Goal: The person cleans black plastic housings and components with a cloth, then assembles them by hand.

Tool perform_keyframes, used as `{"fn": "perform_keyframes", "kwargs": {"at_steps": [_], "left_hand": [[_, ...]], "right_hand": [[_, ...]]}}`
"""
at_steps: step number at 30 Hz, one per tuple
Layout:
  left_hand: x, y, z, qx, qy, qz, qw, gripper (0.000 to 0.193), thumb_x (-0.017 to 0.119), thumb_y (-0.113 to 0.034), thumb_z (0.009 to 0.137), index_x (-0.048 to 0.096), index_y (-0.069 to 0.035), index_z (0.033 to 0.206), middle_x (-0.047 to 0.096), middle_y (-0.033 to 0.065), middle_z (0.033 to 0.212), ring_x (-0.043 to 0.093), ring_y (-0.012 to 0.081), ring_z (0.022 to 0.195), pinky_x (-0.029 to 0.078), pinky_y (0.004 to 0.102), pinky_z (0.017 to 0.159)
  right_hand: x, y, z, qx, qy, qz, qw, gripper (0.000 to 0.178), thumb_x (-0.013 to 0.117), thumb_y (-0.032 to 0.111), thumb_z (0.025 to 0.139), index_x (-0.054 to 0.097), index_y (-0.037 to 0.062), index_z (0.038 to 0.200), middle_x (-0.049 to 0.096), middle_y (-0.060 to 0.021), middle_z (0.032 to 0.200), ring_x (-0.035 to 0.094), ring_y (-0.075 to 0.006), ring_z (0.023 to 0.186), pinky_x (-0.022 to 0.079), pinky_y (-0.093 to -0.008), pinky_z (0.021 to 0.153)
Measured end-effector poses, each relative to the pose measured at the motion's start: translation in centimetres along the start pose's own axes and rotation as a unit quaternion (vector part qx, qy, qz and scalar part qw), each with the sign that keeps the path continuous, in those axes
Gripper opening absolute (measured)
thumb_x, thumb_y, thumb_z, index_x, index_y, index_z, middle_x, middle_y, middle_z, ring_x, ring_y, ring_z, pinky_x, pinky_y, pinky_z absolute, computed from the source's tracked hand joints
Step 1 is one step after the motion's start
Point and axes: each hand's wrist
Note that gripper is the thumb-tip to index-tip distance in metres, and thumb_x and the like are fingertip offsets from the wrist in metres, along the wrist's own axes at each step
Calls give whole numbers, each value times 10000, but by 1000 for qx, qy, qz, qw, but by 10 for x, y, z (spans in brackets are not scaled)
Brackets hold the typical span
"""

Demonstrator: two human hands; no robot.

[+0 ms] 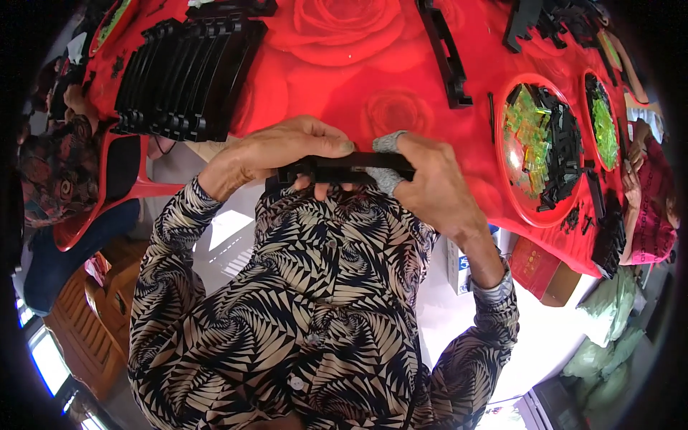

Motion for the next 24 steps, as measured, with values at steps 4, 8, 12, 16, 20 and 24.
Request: {"fn": "perform_keyframes", "kwargs": {"at_steps": [4, 8, 12, 16, 20, 24], "left_hand": [[4, -16, -9, 154, -71, 206, 964, 356, 654, -264, 912, 611, 6, 1141, 685, 83, 937, 638, 118, 812, 493, 239, 698], [-1, -5, -4, 250, -179, 322, 896, 342, 720, -118, 834, 630, -6, 1144, 686, 72, 965, 621, 124, 908, 479, 275, 843], [-12, 15, 6, 260, -235, 302, 887, 235, 696, -81, 819, 669, 14, 1032, 681, 101, 940, 627, 164, 860, 484, 309, 788], [-12, 28, 8, 334, -308, 366, 812, 188, 687, -83, 797, 685, 15, 958, 651, 124, 862, 609, 244, 837, 479, 360, 750], [-13, 30, 13, 346, -319, 365, 803, 185, 690, -86, 786, 685, 6, 946, 637, 125, 859, 586, 276, 872, 471, 376, 769], [-14, 26, 12, 322, -298, 316, 841, 171, 682, -53, 798, 671, 16, 954, 641, 117, 881, 611, 228, 843, 490, 340, 754]], "right_hand": [[0, -4, 1, -28, -125, -3, 992, 333, 689, -50, 716, 646, -34, 1045, 656, -193, 856, 674, -287, 758, 518, -339, 681], [7, -12, 10, -11, -117, -29, 993, 314, 725, 3, 741, 640, -33, 1040, 662, -182, 896, 655, -328, 805, 517, -358, 729], [9, -5, 18, -131, -175, -50, 974, 298, 728, -1, 745, 648, -36, 1029, 655, -182, 975, 630, -333, 906, 507, -364, 782], [5, -1, 11, -202, -227, -75, 950, 298, 702, -58, 751, 668, -15, 1043, 663, -166, 954, 634, -308, 854, 518, -381, 761], [23, 2, 7, -207, -176, -59, 961, 297, 685, -58, 747, 668, -23, 1042, 646, -168, 901, 621, -318, 835, 510, -385, 718], [32, 1, 12, -214, -141, -186, 949, 293, 670, -17, 751, 661, -44, 1043, 619, -169, 863, 582, -317, 826, 479, -402, 683]]}}
Point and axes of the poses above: each hand's wrist, its own z-axis towards the middle knuckle, its own x-axis out of the palm, y = z × x
